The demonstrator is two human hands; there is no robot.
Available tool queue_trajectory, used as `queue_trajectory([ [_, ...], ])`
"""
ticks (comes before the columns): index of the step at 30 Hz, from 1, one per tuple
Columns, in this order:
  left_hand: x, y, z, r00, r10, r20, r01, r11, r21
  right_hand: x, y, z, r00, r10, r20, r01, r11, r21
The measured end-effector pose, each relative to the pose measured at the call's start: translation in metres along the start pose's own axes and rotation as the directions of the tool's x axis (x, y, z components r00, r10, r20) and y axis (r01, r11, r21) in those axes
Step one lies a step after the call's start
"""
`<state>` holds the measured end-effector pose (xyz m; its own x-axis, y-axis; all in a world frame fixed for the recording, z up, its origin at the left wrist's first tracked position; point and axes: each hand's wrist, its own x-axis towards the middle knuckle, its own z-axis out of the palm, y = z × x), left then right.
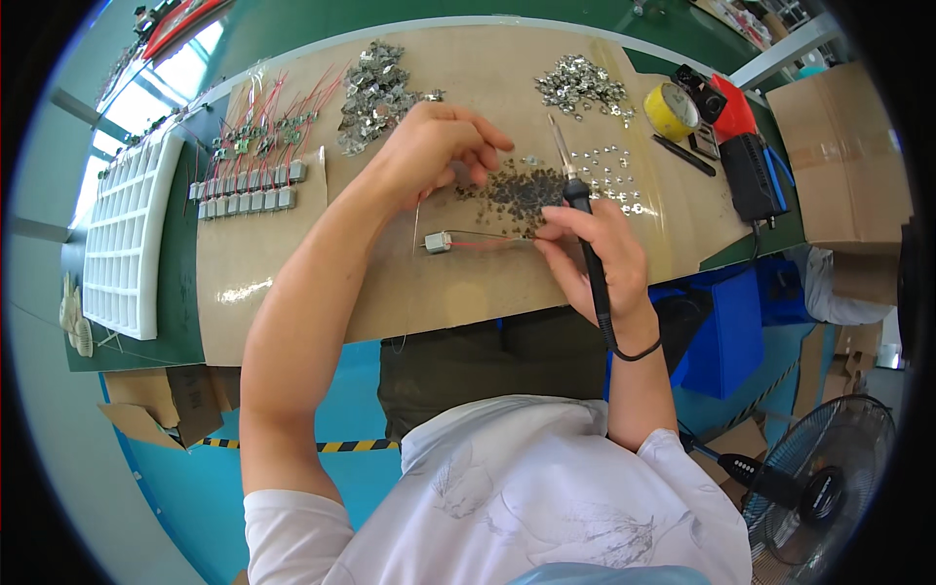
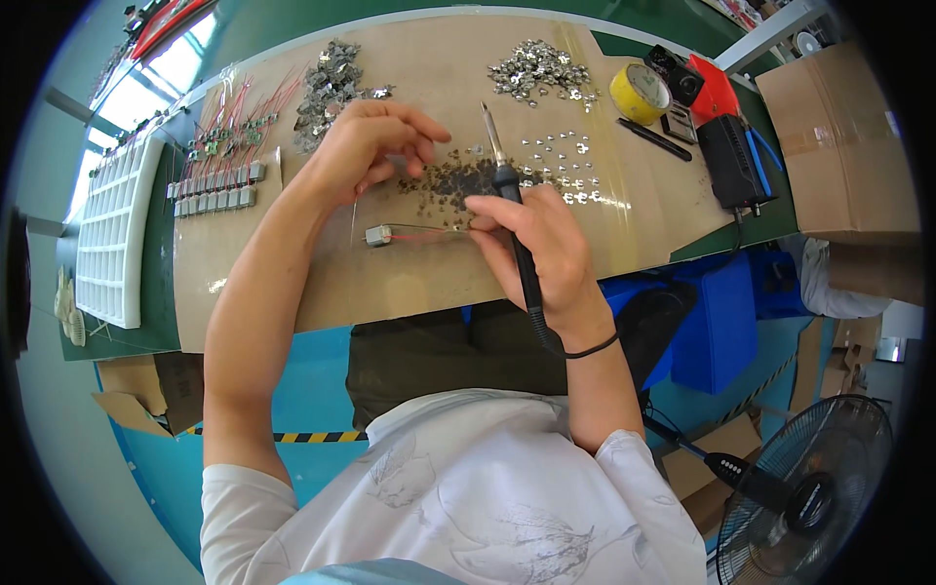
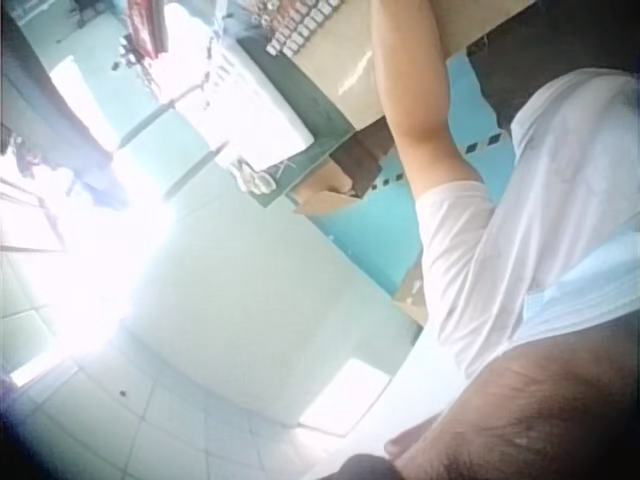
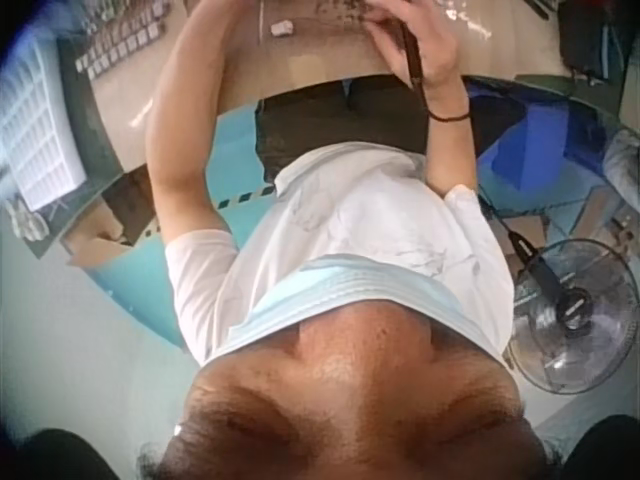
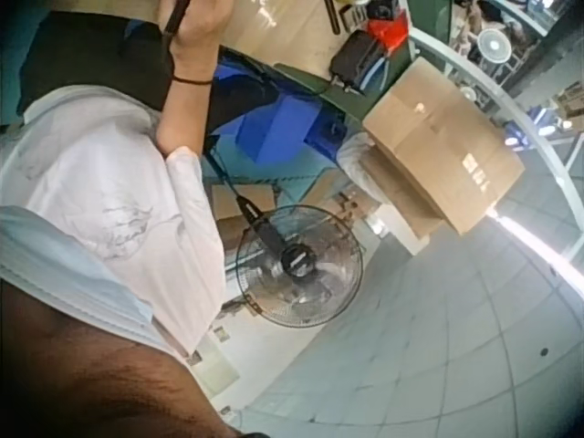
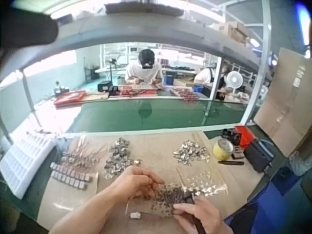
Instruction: Soldering wires to small electronic components on a workbench.
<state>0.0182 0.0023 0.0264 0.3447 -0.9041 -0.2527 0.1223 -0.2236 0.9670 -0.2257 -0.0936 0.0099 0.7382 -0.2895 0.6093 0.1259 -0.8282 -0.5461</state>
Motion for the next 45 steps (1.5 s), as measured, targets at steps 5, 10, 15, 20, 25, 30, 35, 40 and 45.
queue_trajectory([
  [5, -0.005, 0.003, 0.005, 0.939, 0.079, 0.336, -0.149, 0.971, 0.189, 0.025, 0.008, 0.006, 0.970, -0.217, -0.111, 0.208, 0.974, -0.089],
  [10, -0.010, 0.005, 0.009, 0.933, -0.038, 0.358, -0.044, 0.975, 0.220, 0.029, 0.017, 0.011, 0.969, -0.219, -0.110, 0.209, 0.973, -0.102],
  [15, -0.004, -0.002, 0.008, 0.942, 0.046, 0.332, -0.121, 0.970, 0.211, 0.022, 0.024, 0.014, 0.984, -0.072, -0.162, 0.061, 0.996, -0.072],
  [20, -0.003, -0.001, 0.008, 0.958, 0.050, 0.282, -0.126, 0.958, 0.258, 0.016, 0.030, 0.012, 0.980, 0.021, -0.198, -0.039, 0.996, -0.086],
  [25, -0.001, -0.004, 0.012, 0.979, 0.037, 0.198, -0.078, 0.976, 0.205, 0.013, 0.023, 0.014, 0.978, 0.088, -0.191, -0.103, 0.992, -0.070],
  [30, -0.003, 0.002, 0.016, 0.996, 0.026, 0.080, -0.045, 0.972, 0.232, 0.010, 0.013, 0.023, 0.985, 0.064, -0.161, -0.082, 0.990, -0.113],
  [35, 0.003, -0.003, 0.018, 0.993, 0.100, -0.055, -0.080, 0.953, 0.292, 0.008, 0.009, 0.032, 0.989, 0.058, -0.136, -0.072, 0.992, -0.099],
  [40, 0.010, -0.028, 0.021, 0.870, 0.488, -0.064, -0.322, 0.663, 0.675, 0.014, 0.009, 0.032, 0.995, -0.084, -0.060, 0.081, 0.995, -0.050],
  [45, 0.011, -0.028, 0.025, 0.833, 0.553, 0.007, -0.320, 0.472, 0.821, 0.009, 0.022, 0.004, 0.964, 0.232, -0.129, -0.219, 0.970, 0.106],
])
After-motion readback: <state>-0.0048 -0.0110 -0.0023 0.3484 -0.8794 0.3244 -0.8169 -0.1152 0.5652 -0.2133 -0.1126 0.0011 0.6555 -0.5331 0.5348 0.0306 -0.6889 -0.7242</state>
